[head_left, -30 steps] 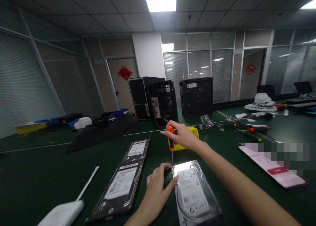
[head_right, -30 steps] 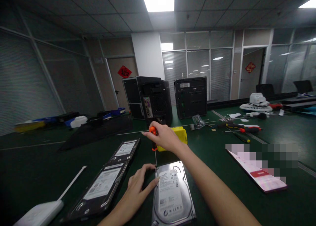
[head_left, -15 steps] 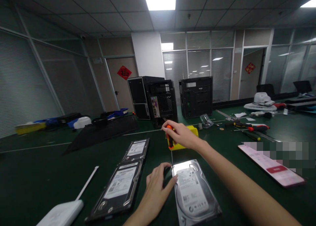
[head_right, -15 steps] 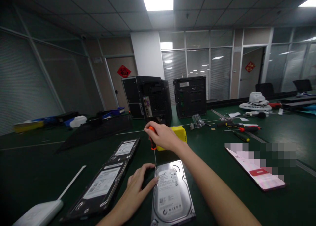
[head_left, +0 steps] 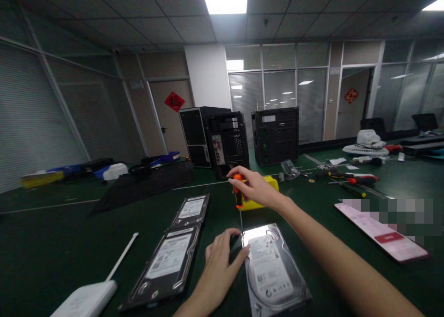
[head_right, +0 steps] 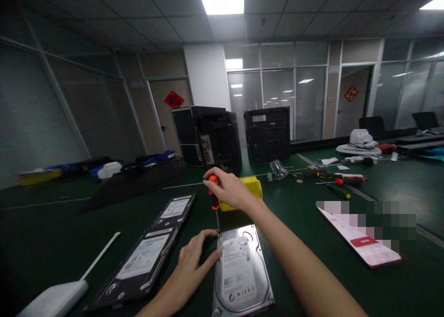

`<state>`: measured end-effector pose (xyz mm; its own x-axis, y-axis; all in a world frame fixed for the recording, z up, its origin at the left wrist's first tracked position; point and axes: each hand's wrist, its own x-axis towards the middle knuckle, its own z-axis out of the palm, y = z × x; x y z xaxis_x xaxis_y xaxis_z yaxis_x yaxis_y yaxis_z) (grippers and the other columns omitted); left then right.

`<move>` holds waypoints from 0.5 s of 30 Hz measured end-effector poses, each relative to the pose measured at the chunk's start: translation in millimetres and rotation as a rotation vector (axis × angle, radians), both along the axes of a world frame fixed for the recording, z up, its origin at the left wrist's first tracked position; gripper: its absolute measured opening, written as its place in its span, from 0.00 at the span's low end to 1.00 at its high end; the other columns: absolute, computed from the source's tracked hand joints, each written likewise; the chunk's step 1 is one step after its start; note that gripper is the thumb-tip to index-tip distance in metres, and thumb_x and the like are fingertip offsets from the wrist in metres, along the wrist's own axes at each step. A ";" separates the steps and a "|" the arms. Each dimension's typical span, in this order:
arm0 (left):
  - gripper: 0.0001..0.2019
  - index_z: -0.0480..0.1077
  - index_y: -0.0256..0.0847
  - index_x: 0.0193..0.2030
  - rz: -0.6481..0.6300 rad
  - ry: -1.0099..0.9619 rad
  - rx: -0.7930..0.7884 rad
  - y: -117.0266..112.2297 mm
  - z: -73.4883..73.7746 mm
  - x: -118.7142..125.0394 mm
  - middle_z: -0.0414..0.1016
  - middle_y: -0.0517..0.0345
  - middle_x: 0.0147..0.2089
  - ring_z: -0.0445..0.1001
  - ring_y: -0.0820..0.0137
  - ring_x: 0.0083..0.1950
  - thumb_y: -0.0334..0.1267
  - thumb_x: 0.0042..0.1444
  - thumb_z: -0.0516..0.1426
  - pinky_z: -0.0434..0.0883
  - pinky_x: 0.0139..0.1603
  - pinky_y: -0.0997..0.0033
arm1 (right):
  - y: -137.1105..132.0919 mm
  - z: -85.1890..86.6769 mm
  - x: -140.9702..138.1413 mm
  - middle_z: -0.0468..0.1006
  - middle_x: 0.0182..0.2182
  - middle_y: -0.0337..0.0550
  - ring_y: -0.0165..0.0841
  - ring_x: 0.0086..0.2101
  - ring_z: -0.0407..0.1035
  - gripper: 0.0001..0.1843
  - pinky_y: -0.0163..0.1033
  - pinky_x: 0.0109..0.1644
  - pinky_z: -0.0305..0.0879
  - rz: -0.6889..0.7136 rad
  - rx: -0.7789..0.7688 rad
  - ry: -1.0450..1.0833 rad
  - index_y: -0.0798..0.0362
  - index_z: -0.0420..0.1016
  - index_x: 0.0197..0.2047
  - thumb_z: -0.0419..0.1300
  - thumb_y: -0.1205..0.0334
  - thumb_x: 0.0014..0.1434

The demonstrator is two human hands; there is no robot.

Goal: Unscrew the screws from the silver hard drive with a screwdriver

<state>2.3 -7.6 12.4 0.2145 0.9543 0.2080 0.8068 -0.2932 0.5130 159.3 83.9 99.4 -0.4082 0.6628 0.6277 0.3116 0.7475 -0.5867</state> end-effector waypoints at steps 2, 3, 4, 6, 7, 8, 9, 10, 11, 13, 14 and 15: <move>0.16 0.59 0.47 0.47 0.003 -0.001 0.012 0.7 -1.6 -0.1 0.63 0.56 0.49 0.59 0.61 0.53 0.51 0.56 0.45 0.55 0.54 0.54 | 0.8 -1.1 -1.3 0.69 0.26 0.37 0.26 0.23 0.61 0.14 0.30 0.26 0.54 -0.003 0.011 -0.005 0.51 0.66 0.41 0.50 0.52 0.56; 0.17 0.59 0.47 0.47 0.005 0.000 0.012 0.8 -1.6 0.0 0.64 0.56 0.49 0.59 0.61 0.53 0.51 0.56 0.45 0.55 0.54 0.54 | 1.0 -1.5 -1.6 0.68 0.26 0.36 0.25 0.23 0.61 0.14 0.30 0.25 0.54 -0.003 0.013 -0.014 0.52 0.66 0.38 0.50 0.51 0.55; 0.17 0.59 0.47 0.47 0.006 0.004 0.007 0.8 -1.2 0.2 0.64 0.56 0.49 0.60 0.61 0.53 0.51 0.56 0.45 0.55 0.54 0.54 | 1.1 -1.7 -1.7 0.68 0.25 0.36 0.25 0.22 0.60 0.14 0.30 0.25 0.53 -0.003 0.012 -0.024 0.52 0.66 0.36 0.50 0.50 0.55; 0.17 0.59 0.46 0.47 0.009 0.013 -0.002 0.3 0.4 0.7 0.64 0.56 0.49 0.60 0.61 0.53 0.51 0.55 0.45 0.56 0.54 0.55 | 0.9 -1.6 -1.2 0.67 0.24 0.36 0.25 0.22 0.60 0.15 0.30 0.25 0.53 0.004 -0.001 -0.037 0.53 0.66 0.34 0.48 0.50 0.57; 0.17 0.59 0.47 0.47 0.010 0.017 -0.002 0.1 1.2 0.9 0.64 0.56 0.49 0.60 0.61 0.53 0.51 0.55 0.46 0.56 0.54 0.56 | 0.6 -1.2 -0.7 0.67 0.24 0.36 0.25 0.22 0.61 0.16 0.30 0.25 0.53 0.009 -0.011 -0.037 0.53 0.66 0.33 0.46 0.51 0.58; 0.17 0.60 0.47 0.47 0.011 0.021 0.002 0.0 1.7 0.9 0.65 0.56 0.49 0.60 0.61 0.53 0.51 0.55 0.46 0.56 0.54 0.56 | 0.4 -0.8 -0.3 0.68 0.24 0.36 0.25 0.23 0.61 0.16 0.30 0.25 0.53 0.017 -0.019 -0.035 0.53 0.66 0.33 0.44 0.52 0.59; 0.17 0.60 0.47 0.47 0.013 0.025 0.009 0.0 1.9 0.9 0.65 0.56 0.49 0.61 0.61 0.53 0.51 0.55 0.46 0.56 0.54 0.56 | 0.2 -0.4 0.0 0.68 0.24 0.36 0.25 0.23 0.61 0.16 0.30 0.25 0.53 0.023 -0.023 -0.029 0.53 0.67 0.34 0.43 0.54 0.60; 0.17 0.60 0.47 0.47 0.015 0.028 0.018 0.1 1.8 0.9 0.65 0.57 0.49 0.61 0.61 0.53 0.50 0.55 0.46 0.56 0.54 0.57 | 0.1 0.0 0.2 0.68 0.24 0.36 0.25 0.23 0.62 0.16 0.30 0.25 0.53 0.024 -0.020 -0.020 0.53 0.66 0.35 0.42 0.54 0.60; 0.17 0.60 0.47 0.47 0.012 0.031 0.025 0.3 1.3 0.7 0.65 0.57 0.49 0.61 0.62 0.53 0.50 0.56 0.46 0.56 0.54 0.57 | 0.1 0.3 0.3 0.68 0.25 0.36 0.25 0.22 0.61 0.15 0.30 0.25 0.53 0.022 -0.011 -0.011 0.52 0.66 0.37 0.43 0.54 0.60; 0.17 0.60 0.46 0.48 0.004 0.036 0.035 0.8 0.0 0.4 0.66 0.57 0.49 0.60 0.62 0.53 0.50 0.56 0.46 0.56 0.54 0.57 | 0.3 0.4 0.1 0.68 0.26 0.36 0.24 0.21 0.60 0.14 0.30 0.25 0.53 0.007 0.014 -0.002 0.51 0.65 0.40 0.46 0.52 0.58; 0.17 0.60 0.46 0.48 0.000 0.040 0.036 1.1 -0.6 0.1 0.65 0.57 0.49 0.60 0.62 0.54 0.50 0.56 0.46 0.56 0.54 0.57 | 0.5 0.3 -0.2 0.67 0.26 0.36 0.24 0.21 0.59 0.14 0.30 0.25 0.53 -0.003 0.025 -0.002 0.51 0.65 0.40 0.47 0.51 0.57; 0.17 0.60 0.46 0.48 -0.004 0.042 0.038 1.4 -1.3 -0.1 0.65 0.57 0.50 0.60 0.62 0.54 0.50 0.56 0.46 0.56 0.54 0.57 | 0.8 0.1 -0.4 0.67 0.25 0.36 0.24 0.21 0.59 0.15 0.30 0.24 0.52 -0.013 0.035 -0.006 0.52 0.65 0.39 0.49 0.50 0.56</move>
<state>2.2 -6.2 11.1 0.2278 0.9449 0.2352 0.8263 -0.3153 0.4668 158.9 84.7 99.5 -0.4033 0.6460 0.6482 0.3245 0.7632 -0.5587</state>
